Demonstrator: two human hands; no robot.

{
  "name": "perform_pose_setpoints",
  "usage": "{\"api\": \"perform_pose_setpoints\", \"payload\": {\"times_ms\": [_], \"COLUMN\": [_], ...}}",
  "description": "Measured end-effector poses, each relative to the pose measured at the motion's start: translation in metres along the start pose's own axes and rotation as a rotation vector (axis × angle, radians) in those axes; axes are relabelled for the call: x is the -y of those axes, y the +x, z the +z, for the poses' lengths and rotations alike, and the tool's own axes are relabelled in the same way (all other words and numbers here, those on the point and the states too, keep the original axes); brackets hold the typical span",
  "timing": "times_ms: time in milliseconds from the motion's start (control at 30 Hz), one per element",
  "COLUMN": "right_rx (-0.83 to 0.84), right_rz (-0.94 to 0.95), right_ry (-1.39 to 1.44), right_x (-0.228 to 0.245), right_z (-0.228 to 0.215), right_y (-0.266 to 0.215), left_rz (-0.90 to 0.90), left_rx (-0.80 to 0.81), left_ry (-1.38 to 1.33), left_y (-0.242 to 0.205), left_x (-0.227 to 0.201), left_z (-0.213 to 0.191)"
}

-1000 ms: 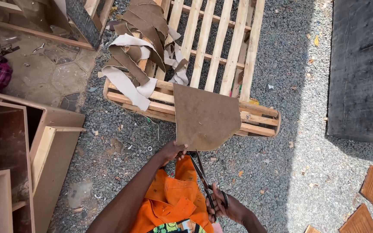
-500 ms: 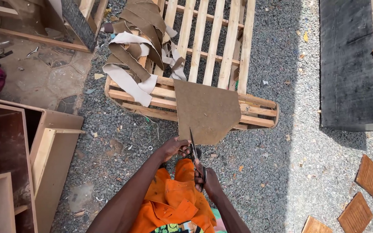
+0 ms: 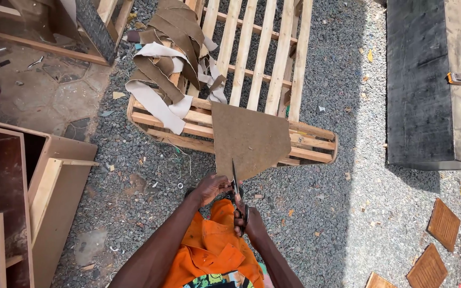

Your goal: Cutting strips of brown upholstery fabric using scissors on a wooden furniture frame.

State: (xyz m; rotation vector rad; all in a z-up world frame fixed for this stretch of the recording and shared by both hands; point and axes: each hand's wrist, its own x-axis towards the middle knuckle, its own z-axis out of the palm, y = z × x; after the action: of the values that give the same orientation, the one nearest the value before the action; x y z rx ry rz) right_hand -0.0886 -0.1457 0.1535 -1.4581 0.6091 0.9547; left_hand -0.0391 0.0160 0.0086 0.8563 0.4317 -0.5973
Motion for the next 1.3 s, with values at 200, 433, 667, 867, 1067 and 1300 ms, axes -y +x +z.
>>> {"api": "perform_pose_setpoints", "payload": {"times_ms": [200,433,667,867,1067,1300], "right_rx": [0.090,0.055,0.167,0.106,0.175,0.040], "right_rz": [0.096,0.111,0.108,0.108,0.113,0.103], "right_ry": [0.047,-0.066,-0.114,-0.048,-0.107,-0.123], "right_x": [0.000,0.025,0.030,-0.002,0.024,0.028], "right_z": [-0.006,0.003,0.006,-0.021,-0.010,-0.015], "right_y": [0.013,0.015,0.028,0.088,0.081,0.106], "left_rz": [-0.033,-0.021,0.028,0.072,0.064,0.022], "left_rx": [-0.136,-0.124,0.016,-0.072,-0.107,-0.116], "left_ry": [-0.146,0.008,0.128,0.399,0.443,0.653], "left_y": [0.009,-0.009,-0.016,-0.013,-0.054,-0.053], "left_x": [0.028,0.020,0.033,0.037,-0.003,0.009], "left_z": [-0.003,-0.004,-0.020,-0.035,-0.021,-0.027]}}
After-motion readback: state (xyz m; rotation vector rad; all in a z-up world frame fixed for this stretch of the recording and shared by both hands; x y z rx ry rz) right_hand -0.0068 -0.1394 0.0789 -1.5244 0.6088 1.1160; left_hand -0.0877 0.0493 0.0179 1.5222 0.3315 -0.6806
